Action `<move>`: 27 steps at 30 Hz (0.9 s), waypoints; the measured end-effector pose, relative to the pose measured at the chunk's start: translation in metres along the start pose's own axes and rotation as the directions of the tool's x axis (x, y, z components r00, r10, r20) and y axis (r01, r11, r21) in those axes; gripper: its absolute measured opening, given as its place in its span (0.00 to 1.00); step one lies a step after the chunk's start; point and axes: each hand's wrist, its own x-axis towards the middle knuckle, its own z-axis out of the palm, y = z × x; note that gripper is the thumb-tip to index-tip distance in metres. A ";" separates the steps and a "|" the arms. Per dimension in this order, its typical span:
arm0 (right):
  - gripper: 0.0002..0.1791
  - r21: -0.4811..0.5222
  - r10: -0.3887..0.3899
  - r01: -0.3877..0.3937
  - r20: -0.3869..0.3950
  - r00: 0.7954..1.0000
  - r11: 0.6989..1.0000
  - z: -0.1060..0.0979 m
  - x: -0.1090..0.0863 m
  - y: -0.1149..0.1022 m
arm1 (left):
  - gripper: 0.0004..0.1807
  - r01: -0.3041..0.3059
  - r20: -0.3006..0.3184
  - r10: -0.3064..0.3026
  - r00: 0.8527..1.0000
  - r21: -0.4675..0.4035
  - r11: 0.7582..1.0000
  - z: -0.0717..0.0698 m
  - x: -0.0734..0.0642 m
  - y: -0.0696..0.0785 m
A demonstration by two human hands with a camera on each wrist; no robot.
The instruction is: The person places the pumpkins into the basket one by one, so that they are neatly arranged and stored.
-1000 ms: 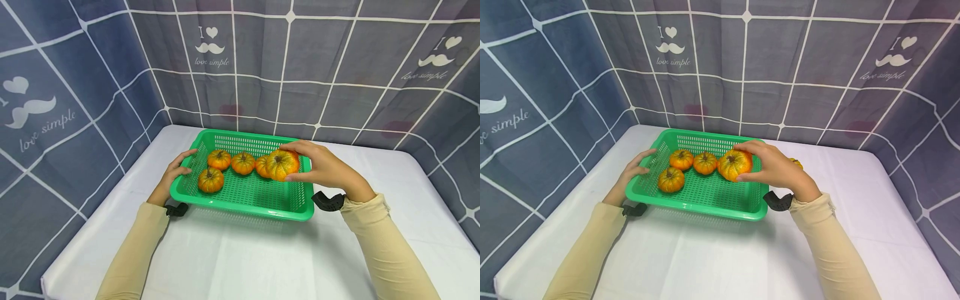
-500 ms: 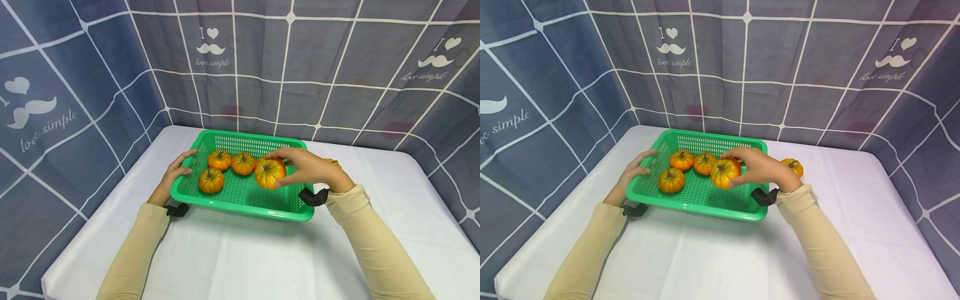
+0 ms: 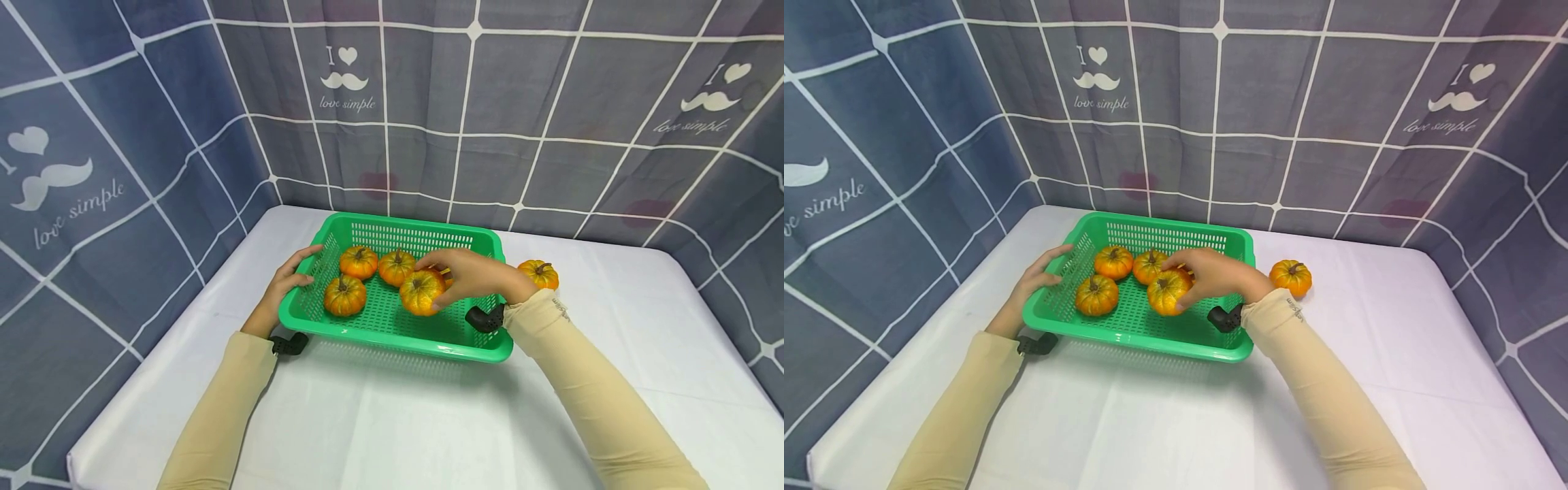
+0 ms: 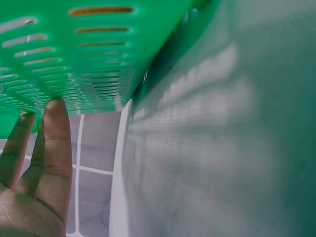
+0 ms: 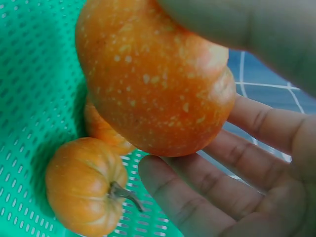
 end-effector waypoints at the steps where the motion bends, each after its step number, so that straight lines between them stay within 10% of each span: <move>1: 0.37 -0.008 0.001 -0.001 0.010 1.000 1.000 0.001 0.003 0.000 | 0.38 -0.001 -0.001 0.001 1.000 0.000 1.000 0.000 0.000 0.000; 27: 0.38 -0.078 0.085 -0.071 0.188 0.978 0.994 0.024 0.047 0.000 | 0.38 -0.006 -0.002 0.006 1.000 0.012 1.000 0.000 -0.002 0.002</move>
